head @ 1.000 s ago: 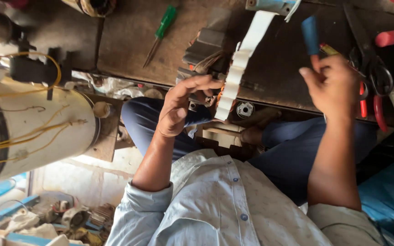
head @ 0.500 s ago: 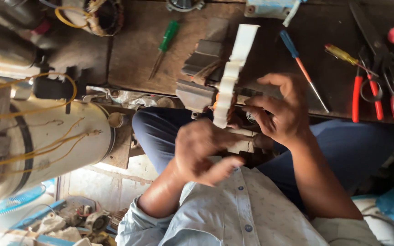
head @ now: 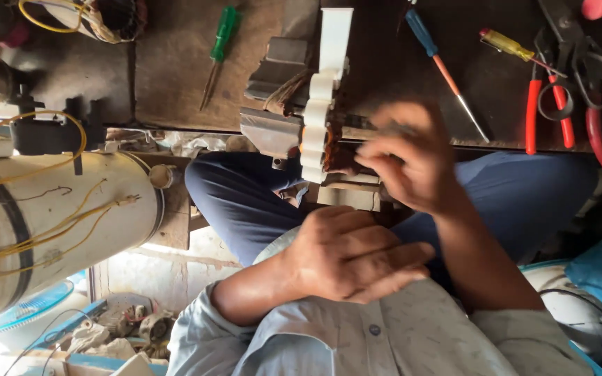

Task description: The person winds copper wire around a white stator core held in a bench vise. They use a screwdriver to tuck the wire into slots and occasionally rotate the stator to continue winding.

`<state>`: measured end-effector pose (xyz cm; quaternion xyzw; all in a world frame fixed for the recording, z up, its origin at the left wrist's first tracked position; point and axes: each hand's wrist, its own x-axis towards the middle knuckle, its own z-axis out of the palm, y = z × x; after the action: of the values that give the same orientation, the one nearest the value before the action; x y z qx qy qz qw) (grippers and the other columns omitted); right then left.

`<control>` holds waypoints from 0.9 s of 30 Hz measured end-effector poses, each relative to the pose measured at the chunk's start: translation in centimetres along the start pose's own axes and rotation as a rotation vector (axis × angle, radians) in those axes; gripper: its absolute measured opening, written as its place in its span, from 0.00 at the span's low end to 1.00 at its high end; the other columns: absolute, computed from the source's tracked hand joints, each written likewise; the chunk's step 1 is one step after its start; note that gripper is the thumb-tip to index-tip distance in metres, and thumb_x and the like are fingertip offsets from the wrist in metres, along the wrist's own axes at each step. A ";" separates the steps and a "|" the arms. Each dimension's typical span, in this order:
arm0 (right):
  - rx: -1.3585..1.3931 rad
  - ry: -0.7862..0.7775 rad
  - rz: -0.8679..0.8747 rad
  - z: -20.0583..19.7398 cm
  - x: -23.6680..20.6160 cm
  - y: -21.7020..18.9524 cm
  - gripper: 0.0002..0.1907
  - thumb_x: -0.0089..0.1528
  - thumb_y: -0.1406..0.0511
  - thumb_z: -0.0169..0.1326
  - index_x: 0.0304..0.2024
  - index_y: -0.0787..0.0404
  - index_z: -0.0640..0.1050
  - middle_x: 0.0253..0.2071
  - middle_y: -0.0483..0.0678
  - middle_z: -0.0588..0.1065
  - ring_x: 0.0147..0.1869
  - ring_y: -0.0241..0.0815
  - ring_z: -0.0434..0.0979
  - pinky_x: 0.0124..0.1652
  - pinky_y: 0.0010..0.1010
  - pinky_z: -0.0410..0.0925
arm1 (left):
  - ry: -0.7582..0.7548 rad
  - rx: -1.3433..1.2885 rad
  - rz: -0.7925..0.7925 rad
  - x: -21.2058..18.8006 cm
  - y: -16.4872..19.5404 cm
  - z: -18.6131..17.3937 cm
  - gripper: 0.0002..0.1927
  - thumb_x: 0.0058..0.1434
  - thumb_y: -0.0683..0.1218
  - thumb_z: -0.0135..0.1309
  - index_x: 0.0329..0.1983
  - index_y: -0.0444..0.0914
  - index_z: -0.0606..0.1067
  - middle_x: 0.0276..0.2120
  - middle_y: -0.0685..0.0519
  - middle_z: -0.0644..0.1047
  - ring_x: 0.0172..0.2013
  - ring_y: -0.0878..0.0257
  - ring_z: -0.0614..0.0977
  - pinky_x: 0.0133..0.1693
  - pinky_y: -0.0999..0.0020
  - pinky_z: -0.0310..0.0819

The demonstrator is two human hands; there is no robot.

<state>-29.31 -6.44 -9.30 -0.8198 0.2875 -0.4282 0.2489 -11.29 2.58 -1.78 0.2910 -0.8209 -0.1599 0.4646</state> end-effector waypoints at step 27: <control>0.878 -0.259 0.075 -10.0 -4.5 -1.2 0.07 0.64 0.71 0.55 0.42 0.67 0.82 0.34 0.49 0.80 0.26 0.29 0.78 0.27 0.22 0.71 | -0.103 0.185 -0.217 0.2 -0.5 -0.3 0.22 0.66 0.47 0.65 0.59 0.33 0.76 0.46 0.44 0.80 0.29 0.61 0.79 0.32 0.65 0.75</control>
<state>-39.61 -4.12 -5.94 -0.6726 0.0746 -0.3940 0.6219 -10.95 2.02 -1.74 0.4111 -0.8186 -0.1475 0.3731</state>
